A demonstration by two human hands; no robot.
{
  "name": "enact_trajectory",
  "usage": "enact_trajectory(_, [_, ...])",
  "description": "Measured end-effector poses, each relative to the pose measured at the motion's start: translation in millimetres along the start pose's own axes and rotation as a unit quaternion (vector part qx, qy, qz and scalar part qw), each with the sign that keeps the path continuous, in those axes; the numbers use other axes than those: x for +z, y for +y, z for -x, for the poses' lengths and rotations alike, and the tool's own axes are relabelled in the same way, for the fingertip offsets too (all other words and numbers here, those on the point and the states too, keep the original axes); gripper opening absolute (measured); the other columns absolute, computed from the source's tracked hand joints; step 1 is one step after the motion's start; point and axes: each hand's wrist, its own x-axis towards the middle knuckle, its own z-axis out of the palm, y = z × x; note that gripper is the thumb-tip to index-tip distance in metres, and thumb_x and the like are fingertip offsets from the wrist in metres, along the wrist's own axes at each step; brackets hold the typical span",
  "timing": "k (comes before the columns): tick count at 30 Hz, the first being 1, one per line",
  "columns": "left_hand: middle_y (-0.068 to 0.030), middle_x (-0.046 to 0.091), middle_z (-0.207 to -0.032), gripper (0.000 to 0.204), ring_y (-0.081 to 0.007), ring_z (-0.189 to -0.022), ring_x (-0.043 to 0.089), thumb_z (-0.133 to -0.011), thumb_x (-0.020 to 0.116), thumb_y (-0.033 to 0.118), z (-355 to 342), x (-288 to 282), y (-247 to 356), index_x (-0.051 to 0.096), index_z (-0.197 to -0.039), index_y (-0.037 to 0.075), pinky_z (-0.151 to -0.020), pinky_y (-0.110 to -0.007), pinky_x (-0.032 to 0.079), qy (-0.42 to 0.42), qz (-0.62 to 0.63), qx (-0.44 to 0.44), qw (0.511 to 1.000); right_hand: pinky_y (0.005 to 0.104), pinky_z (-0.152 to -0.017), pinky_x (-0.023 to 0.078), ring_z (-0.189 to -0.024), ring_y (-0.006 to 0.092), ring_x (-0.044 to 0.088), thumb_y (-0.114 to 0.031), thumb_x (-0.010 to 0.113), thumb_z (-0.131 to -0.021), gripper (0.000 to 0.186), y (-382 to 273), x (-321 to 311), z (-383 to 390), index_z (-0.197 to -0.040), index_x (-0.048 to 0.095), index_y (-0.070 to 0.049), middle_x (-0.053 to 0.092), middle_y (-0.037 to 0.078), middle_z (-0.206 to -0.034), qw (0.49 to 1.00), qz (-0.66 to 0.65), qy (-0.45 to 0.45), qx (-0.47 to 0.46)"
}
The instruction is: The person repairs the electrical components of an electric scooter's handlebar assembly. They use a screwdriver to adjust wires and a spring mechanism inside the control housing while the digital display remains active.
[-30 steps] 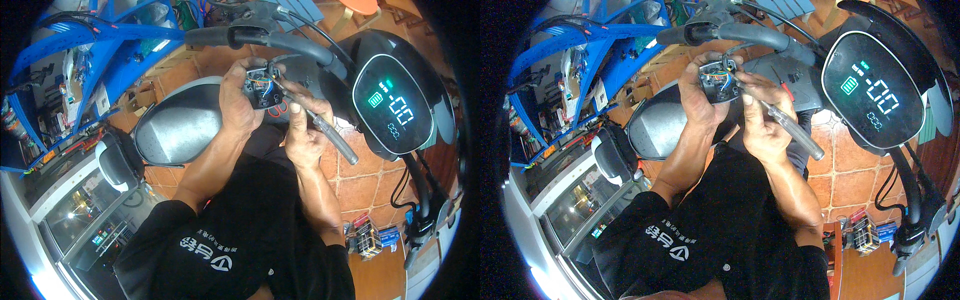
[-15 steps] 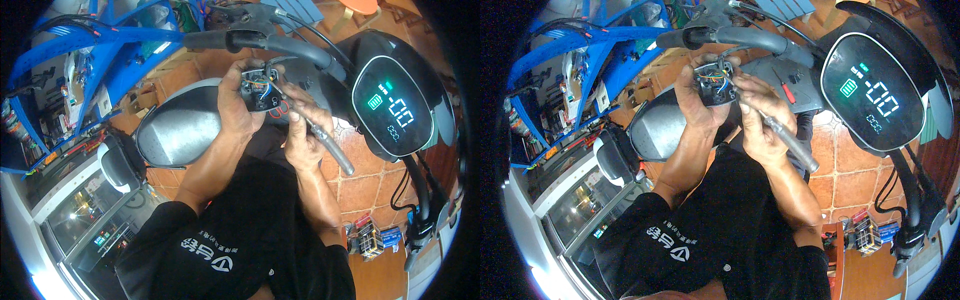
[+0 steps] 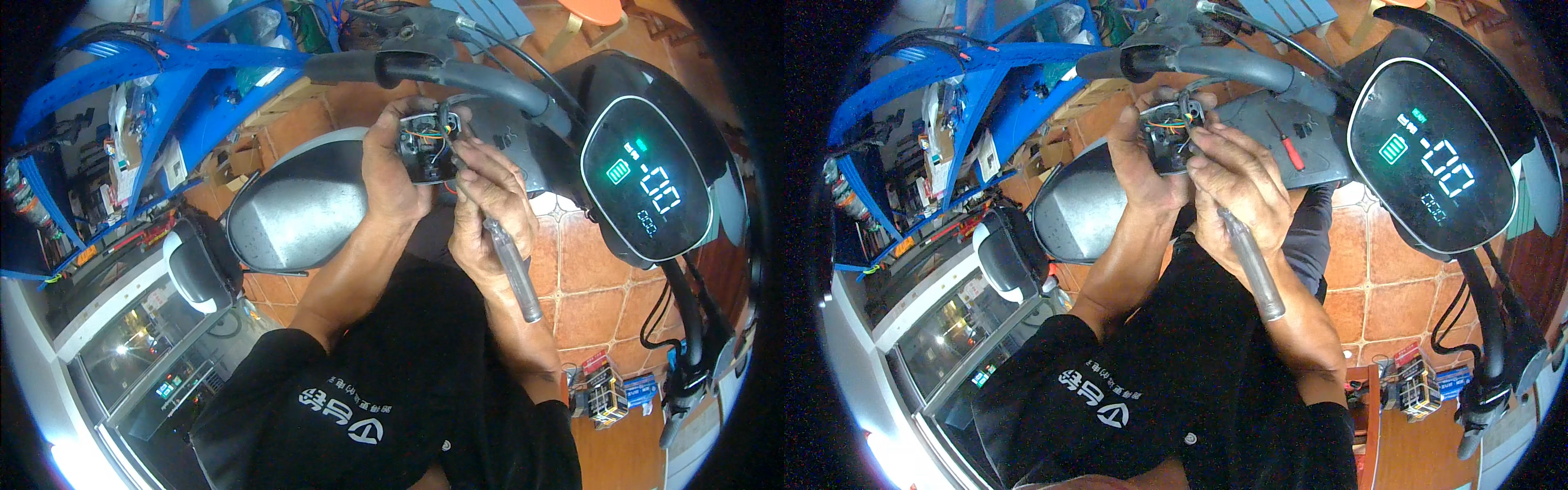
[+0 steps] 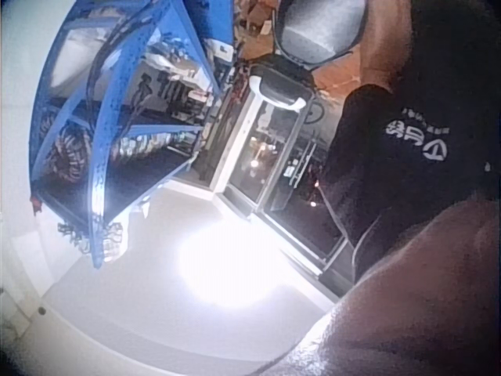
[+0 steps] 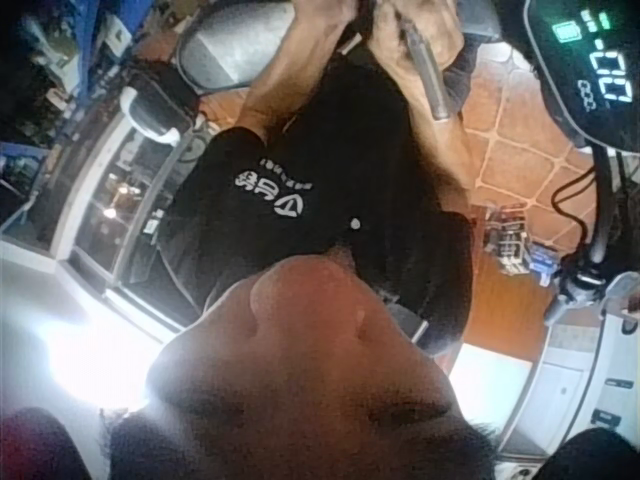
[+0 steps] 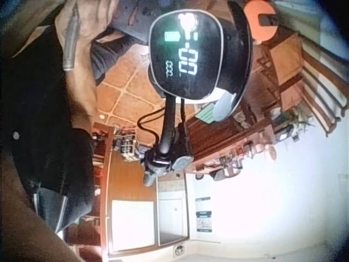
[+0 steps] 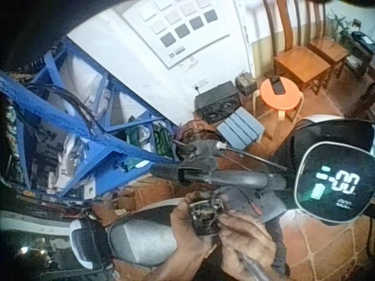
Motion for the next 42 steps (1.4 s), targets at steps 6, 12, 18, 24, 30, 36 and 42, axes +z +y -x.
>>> enact_trajectory(6, [-0.0257,0.067,-0.102,0.044,-0.0352,-0.091,0.066,-0.095,0.045,0.042,-1.0,3.6,2.3,0.058,-0.107,0.001,-0.085,-0.046,0.055,0.020,-0.017,0.002,1.000,0.0386,-0.086,0.054,-0.099,0.0327,0.067,-0.002,0.066,-0.088,0.010,7.1,1.9,1.6,-0.096,0.059,-0.003,0.070,0.019,-0.102,0.993,-0.092,0.051,0.049])
enact_trajectory(12, [-0.0268,0.066,-0.101,0.040,-0.0344,-0.089,0.067,-0.099,0.038,0.035,-2.8,-2.2,2.3,0.057,-0.104,0.001,-0.082,-0.045,0.056,0.029,-0.085,0.014,0.996,0.0378,-0.086,0.053,-0.100,0.0308,0.067,-0.002,0.063,-0.091,0.009,12.5,0.1,7.6,-0.097,0.057,-0.001,0.070,0.020,-0.104,0.987,-0.129,0.039,0.092])
enact_trajectory(18, [-0.0290,0.065,-0.104,0.038,-0.0315,-0.089,0.068,-0.099,0.043,0.033,-2.6,-5.0,1.6,0.053,-0.108,-0.003,-0.080,-0.042,0.058,-0.013,-0.062,0.032,0.997,0.0383,-0.085,0.053,-0.099,0.0312,0.067,-0.001,0.062,-0.091,0.007,14.6,-0.1,6.8,-0.096,0.057,0.000,0.069,0.021,-0.104,0.979,-0.162,0.044,0.112])
enact_trajectory(24, [-0.0284,0.065,-0.103,0.039,-0.0309,-0.088,0.068,-0.099,0.042,0.034,-3.5,-7.3,-1.1,0.053,-0.109,-0.002,-0.078,-0.041,0.058,-0.009,-0.058,0.039,0.998,0.0389,-0.086,0.053,-0.098,0.0313,0.067,-0.001,0.064,-0.090,0.009,15.5,0.7,7.8,-0.097,0.059,-0.001,0.069,0.019,-0.105,0.985,-0.136,0.038,0.096])
enact_trajectory(30, [-0.0271,0.066,-0.106,0.051,-0.0343,-0.094,0.066,-0.097,0.042,0.049,-4.3,-7.3,-0.2,0.058,-0.110,0.003,-0.087,-0.046,0.054,-0.007,-0.038,0.007,0.999,0.0403,-0.086,0.054,-0.098,0.0332,0.068,-0.002,0.067,-0.088,0.011,13.3,1.2,2.2,-0.097,0.060,-0.002,0.070,0.018,-0.104,0.995,-0.090,0.032,0.040])
enact_trajectory(36, [-0.0282,0.065,-0.107,0.056,-0.0343,-0.093,0.067,-0.098,0.040,0.052,-1.2,-5.4,2.1,0.057,-0.112,0.001,-0.085,-0.045,0.055,-0.025,0.023,-0.004,0.999,0.0386,-0.086,0.054,-0.100,0.0320,0.068,-0.001,0.065,-0.088,0.011,8.4,1.6,4.4,-0.097,0.060,-0.002,0.069,0.020,-0.105,0.995,-0.087,0.039,0.038])
enact_trajectory(42, [-0.0281,0.064,-0.109,0.053,-0.0338,-0.093,0.066,-0.101,0.034,0.048,4.0,0.1,3.6,0.056,-0.114,0.001,-0.084,-0.045,0.055,0.001,-0.029,0.009,1.000,0.0371,-0.087,0.053,-0.102,0.0299,0.067,0.000,0.064,-0.089,0.012,8.1,-1.3,8.6,-0.099,0.057,-0.001,0.068,0.021,-0.107,0.982,-0.161,0.040,0.095])
